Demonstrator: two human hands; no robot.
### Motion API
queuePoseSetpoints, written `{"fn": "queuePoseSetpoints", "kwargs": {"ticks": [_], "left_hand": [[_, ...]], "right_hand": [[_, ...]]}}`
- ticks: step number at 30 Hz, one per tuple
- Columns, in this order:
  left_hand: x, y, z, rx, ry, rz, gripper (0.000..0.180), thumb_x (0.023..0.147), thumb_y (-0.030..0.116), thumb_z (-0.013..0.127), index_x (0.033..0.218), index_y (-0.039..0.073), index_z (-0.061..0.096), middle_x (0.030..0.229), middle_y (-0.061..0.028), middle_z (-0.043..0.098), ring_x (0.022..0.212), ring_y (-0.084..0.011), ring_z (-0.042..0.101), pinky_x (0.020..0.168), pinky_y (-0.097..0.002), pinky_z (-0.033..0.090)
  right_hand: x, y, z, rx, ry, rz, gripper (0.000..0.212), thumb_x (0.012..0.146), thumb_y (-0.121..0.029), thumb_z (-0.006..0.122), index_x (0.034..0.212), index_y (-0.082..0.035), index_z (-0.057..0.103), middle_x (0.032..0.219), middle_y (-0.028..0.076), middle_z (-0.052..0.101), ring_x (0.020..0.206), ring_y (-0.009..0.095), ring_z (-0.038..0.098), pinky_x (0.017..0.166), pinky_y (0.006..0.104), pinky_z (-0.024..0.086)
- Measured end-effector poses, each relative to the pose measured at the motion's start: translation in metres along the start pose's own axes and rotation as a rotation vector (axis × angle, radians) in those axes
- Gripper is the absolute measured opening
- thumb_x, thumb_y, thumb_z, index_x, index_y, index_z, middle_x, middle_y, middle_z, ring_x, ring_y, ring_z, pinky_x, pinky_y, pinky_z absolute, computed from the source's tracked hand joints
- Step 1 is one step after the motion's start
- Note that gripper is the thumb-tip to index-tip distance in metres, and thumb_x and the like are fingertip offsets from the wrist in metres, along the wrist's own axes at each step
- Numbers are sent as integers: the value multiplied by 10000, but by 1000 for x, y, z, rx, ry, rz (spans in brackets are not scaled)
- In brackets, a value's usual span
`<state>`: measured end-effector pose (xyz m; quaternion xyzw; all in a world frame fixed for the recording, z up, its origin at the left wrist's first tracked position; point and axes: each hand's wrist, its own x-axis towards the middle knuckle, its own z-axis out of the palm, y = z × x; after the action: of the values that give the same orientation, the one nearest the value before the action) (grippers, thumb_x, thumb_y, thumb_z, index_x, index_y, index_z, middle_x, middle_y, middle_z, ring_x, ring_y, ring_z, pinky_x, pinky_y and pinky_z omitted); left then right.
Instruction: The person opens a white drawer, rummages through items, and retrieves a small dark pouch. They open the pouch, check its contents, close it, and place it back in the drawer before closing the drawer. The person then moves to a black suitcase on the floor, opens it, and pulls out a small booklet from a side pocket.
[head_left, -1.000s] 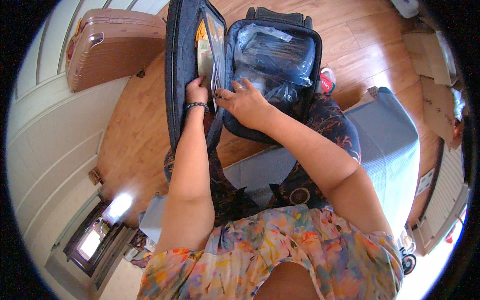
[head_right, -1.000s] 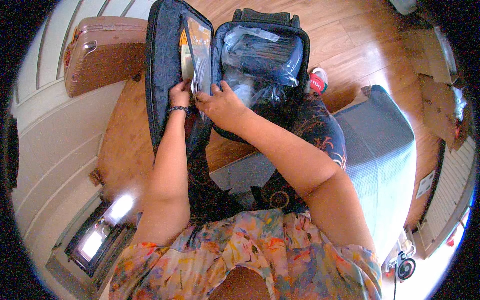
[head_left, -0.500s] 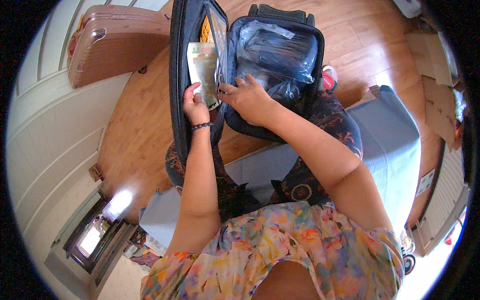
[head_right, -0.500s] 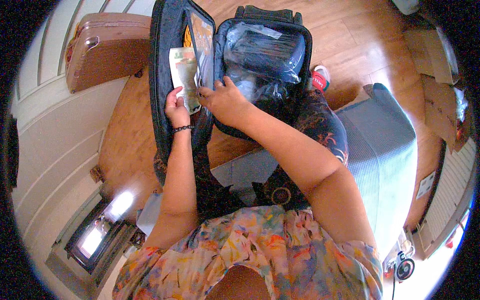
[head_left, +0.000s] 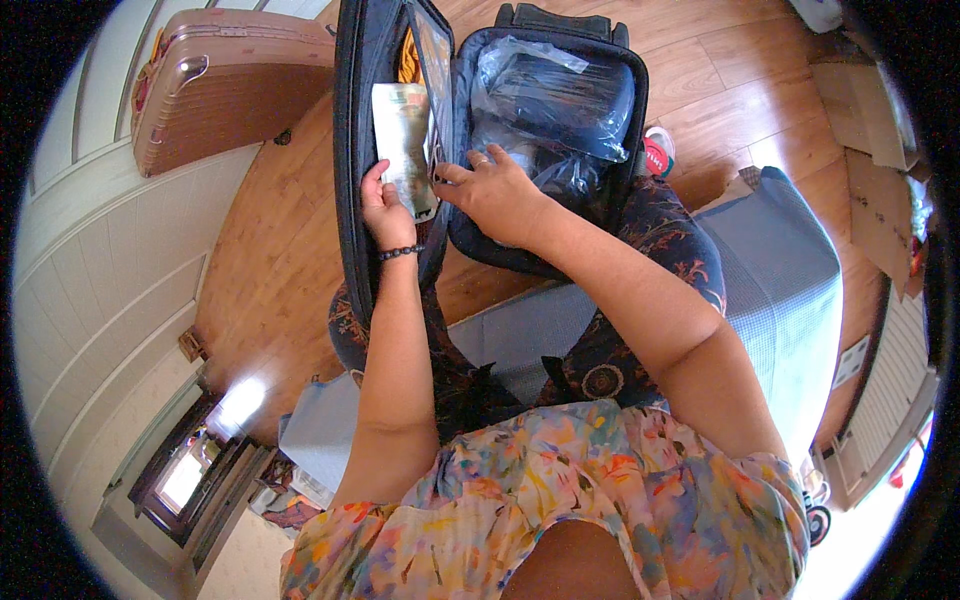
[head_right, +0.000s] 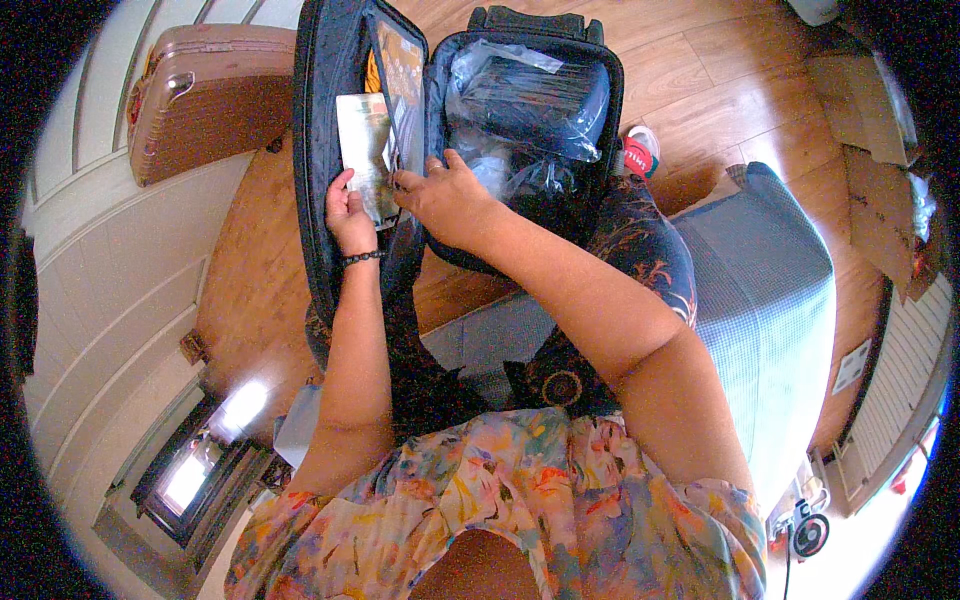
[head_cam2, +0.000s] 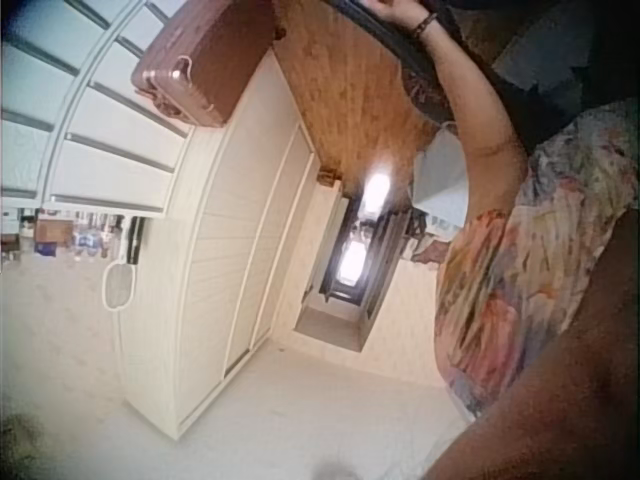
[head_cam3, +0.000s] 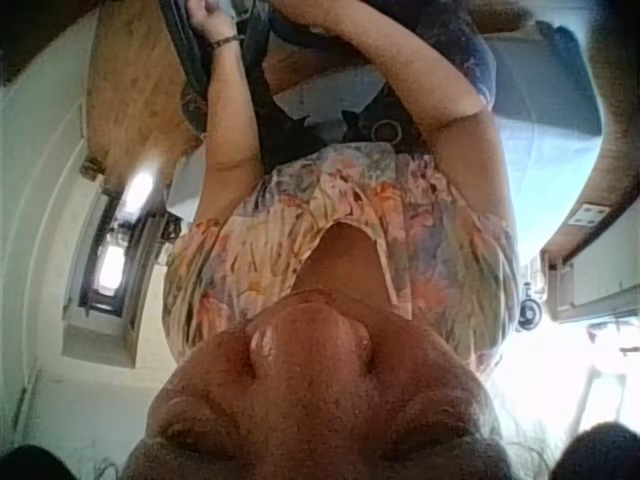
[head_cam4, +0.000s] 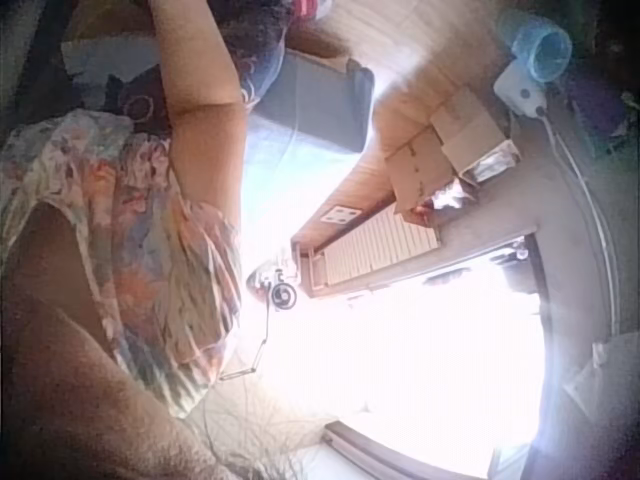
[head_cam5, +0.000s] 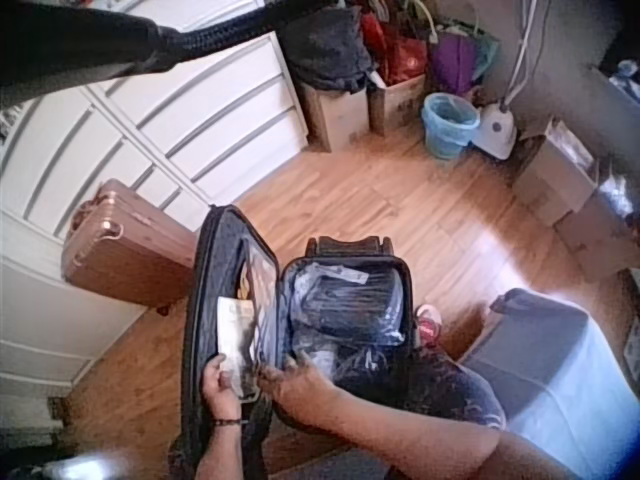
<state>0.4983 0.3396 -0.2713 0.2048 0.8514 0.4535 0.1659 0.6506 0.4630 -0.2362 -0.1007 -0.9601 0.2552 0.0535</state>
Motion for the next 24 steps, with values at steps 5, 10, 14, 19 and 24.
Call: {"fn": "queuePoseSetpoints", "kwargs": {"ticks": [5, 10, 14, 19, 24], "left_hand": [[2, -10, 0, -120, -3, 26, 411, 884, -82, 412, 1258, 65, 498, 909, -36, 582, 792, -118, 540, 759, -244, 447], [4, -10, -3, -147, -35, -38, 450, 907, -48, 428, 1341, 70, 436, 910, -36, 591, 779, -104, 545, 736, -231, 454], [5, -12, -2, -102, -16, -19, 368, 907, -11, 461, 1272, 29, 483, 911, -41, 606, 777, -113, 553, 739, -255, 462], [-8, -2, -2, 101, 22, -41, 169, 891, 85, 553, 1030, -3, 589, 882, -48, 628, 777, -133, 569, 735, -289, 467], [-69, 58, 3, 486, -161, 183, 174, 923, 104, 452, 1073, 18, 469, 851, -245, 600, 759, -412, 585, 654, -456, 459]], "right_hand": [[1, 0, -1, 14, -24, -7, 386, 796, -108, 536, 1175, -166, 580, 1254, 38, 510, 1062, 300, 549, 948, 508, 395], [3, -1, -3, 14, -44, 5, 382, 800, -109, 530, 1175, -162, 583, 1257, 39, 510, 1063, 300, 549, 947, 505, 397], [3, -1, -4, 21, -45, 3, 384, 804, -109, 525, 1181, -161, 581, 1272, 42, 503, 1072, 304, 546, 940, 508, 403], [1, 2, 2, 52, 8, -3, 391, 805, -112, 529, 1192, -155, 572, 1280, 44, 498, 1074, 323, 545, 930, 516, 409], [1, 15, 11, 69, -7, 9, 392, 769, -96, 561, 1161, -86, 567, 1227, 84, 529, 1066, 339, 550, 915, 500, 424]]}}
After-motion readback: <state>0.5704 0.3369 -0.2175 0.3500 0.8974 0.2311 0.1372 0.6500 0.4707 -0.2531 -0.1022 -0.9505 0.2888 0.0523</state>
